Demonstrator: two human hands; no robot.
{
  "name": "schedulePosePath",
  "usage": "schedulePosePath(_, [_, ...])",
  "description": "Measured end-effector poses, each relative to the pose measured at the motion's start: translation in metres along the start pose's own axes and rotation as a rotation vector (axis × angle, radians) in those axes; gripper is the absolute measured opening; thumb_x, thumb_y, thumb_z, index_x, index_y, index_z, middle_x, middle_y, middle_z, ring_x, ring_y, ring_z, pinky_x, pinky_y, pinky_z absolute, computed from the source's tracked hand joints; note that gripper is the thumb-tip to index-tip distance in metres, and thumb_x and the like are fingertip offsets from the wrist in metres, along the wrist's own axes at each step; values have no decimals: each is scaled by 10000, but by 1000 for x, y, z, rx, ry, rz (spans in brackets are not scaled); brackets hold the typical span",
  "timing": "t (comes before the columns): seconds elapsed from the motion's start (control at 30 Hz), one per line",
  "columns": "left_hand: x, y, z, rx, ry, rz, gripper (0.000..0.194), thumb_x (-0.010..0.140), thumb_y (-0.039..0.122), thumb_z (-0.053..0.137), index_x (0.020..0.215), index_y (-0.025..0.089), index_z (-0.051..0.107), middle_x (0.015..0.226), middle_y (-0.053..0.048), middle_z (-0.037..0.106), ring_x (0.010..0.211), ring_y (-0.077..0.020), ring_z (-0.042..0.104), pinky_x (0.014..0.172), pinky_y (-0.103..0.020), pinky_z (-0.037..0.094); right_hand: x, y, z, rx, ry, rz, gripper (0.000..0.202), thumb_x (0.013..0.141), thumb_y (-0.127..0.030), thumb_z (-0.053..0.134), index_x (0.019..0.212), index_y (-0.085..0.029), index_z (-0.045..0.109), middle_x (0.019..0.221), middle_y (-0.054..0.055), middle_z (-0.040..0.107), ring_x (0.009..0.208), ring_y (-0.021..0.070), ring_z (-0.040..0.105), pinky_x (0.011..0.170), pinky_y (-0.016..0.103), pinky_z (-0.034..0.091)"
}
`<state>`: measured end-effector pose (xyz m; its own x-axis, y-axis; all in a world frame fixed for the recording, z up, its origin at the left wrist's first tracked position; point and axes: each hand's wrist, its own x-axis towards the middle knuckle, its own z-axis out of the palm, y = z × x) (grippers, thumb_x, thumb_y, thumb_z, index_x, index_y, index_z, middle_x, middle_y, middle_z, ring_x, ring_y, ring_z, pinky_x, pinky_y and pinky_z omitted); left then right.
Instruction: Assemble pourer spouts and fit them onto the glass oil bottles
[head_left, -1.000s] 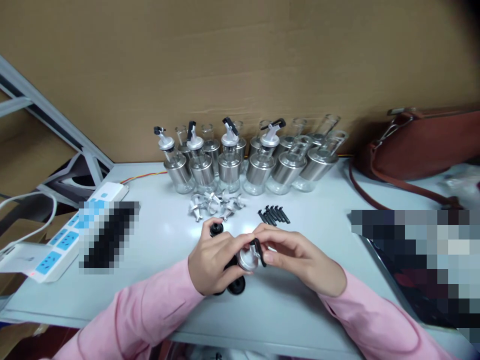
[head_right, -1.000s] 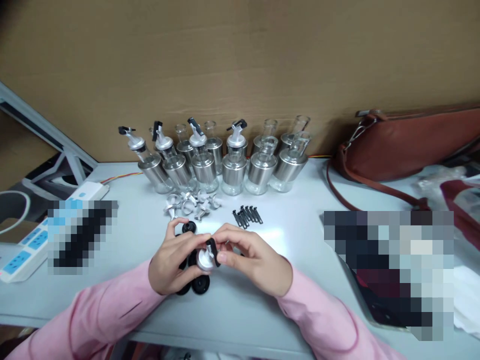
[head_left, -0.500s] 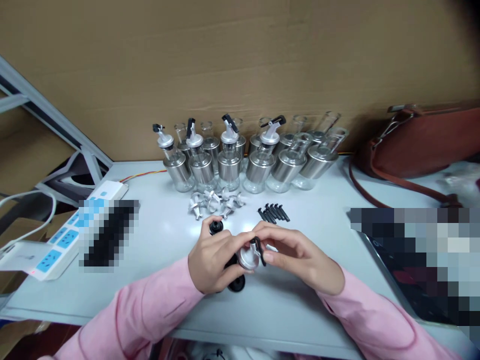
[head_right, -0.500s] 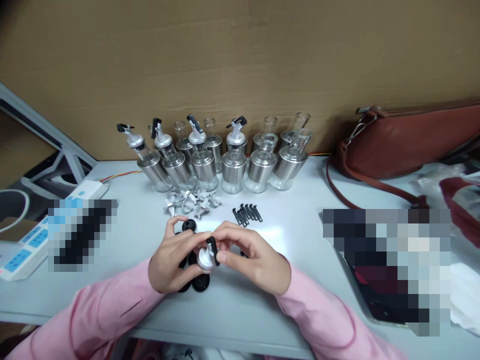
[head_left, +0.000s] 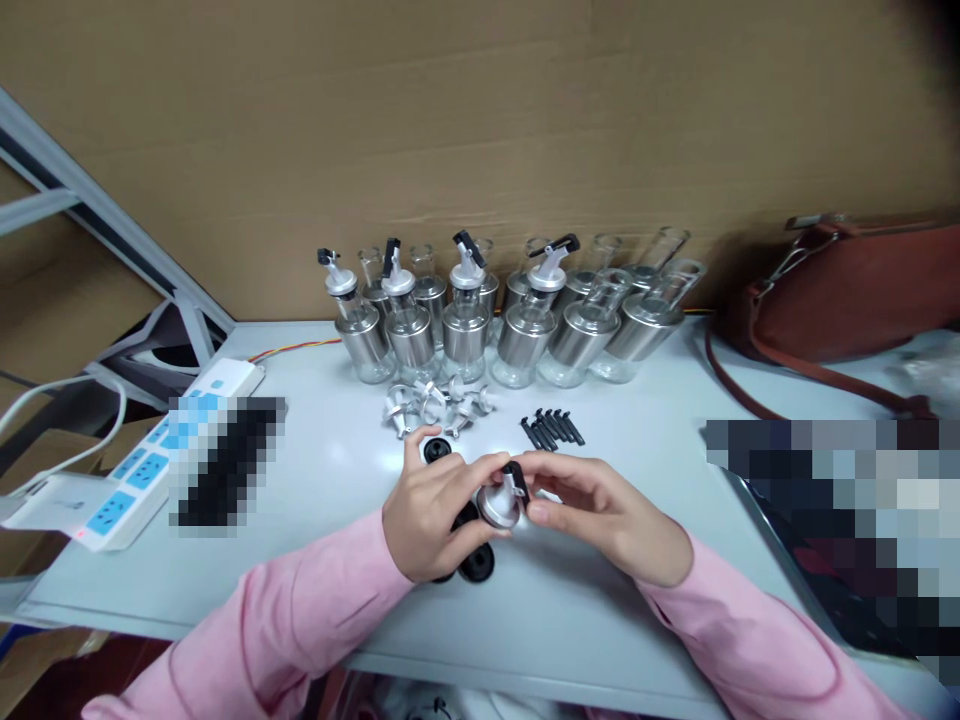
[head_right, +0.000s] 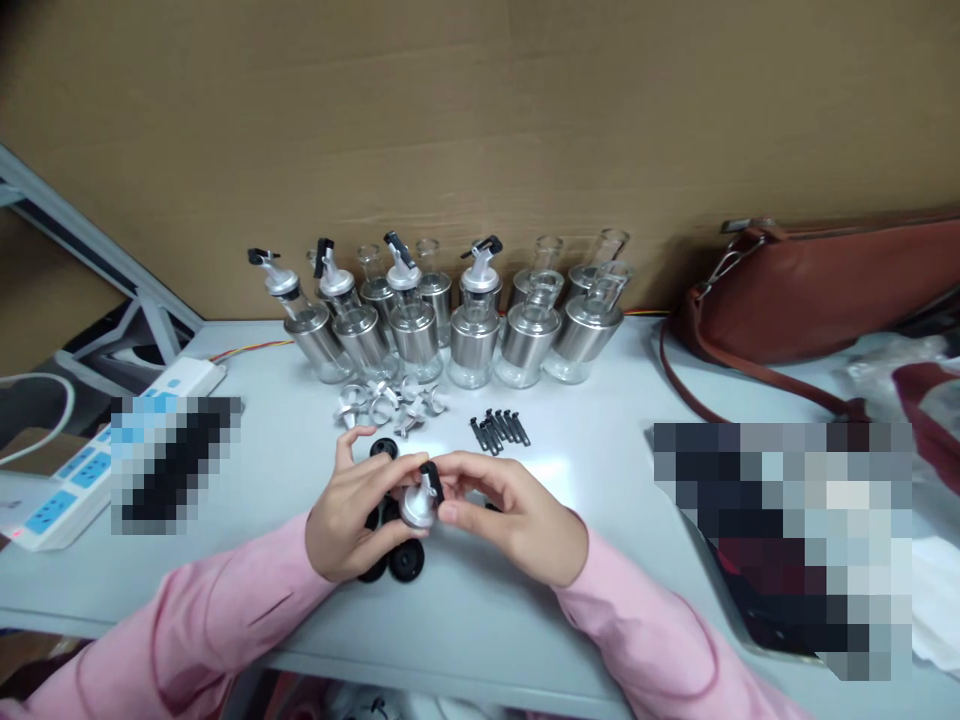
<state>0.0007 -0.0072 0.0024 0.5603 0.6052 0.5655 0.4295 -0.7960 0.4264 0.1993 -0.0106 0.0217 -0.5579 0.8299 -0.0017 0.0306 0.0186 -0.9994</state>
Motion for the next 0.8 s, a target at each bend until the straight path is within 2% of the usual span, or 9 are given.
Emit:
schedulePosePath(0.13, [-1,2,0,-21,1,9,422,892,323,475,1273,181,364,883,-38,674,664,-145,611,961,-435,210,1,1,1,-31,8,-25,264,796,-406,597,930,-179,607,803,29,572,762,160,519,737,300,421])
schedulePosePath(0.27, [-1,4,0,-55,-5,8,565,901,314,459,1384,199,189,911,-38,676,675,-143,616,951,-428,207,1,6,3,-95,76,-33,270,811,-438,566,835,-169,585,761,21,534,724,155,482,692,285,400])
schedulePosePath(0.33, [-1,4,-1,-57,-47,2,571,908,322,439,1392,198,163,917,-43,670,724,-155,620,936,-422,206,1,8,3,-128,90,-35,281,815,-447,554,811,-168,580,743,16,519,703,150,465,670,277,391])
schedulePosePath(0.47, [0,3,-2,-28,-112,9,431,916,338,403,1313,198,311,940,-52,660,788,-171,611,933,-426,191,1,6,2,-163,64,-57,297,815,-453,549,863,-163,597,754,24,524,716,157,471,686,291,392])
schedulePosePath(0.63, [1,-1,-2,11,-75,2,344,898,365,446,1183,175,420,899,-36,665,758,-169,597,949,-444,187,3,3,0,-120,44,-39,320,820,-469,537,906,-169,604,777,34,556,737,161,504,711,305,409])
schedulePosePath(0.73, [6,0,-6,2,-94,23,384,893,366,448,1206,147,406,971,-79,653,849,-194,591,909,-426,290,3,3,-1,-85,64,-54,318,798,-484,561,873,-178,603,780,31,549,743,163,513,701,301,416])
schedulePosePath(0.8, [12,7,-12,-13,-30,58,422,878,417,467,1175,119,443,1025,-130,633,930,-227,571,831,-399,377,3,1,-3,-17,124,-100,305,785,-485,575,854,-188,583,835,42,546,762,169,517,690,301,424])
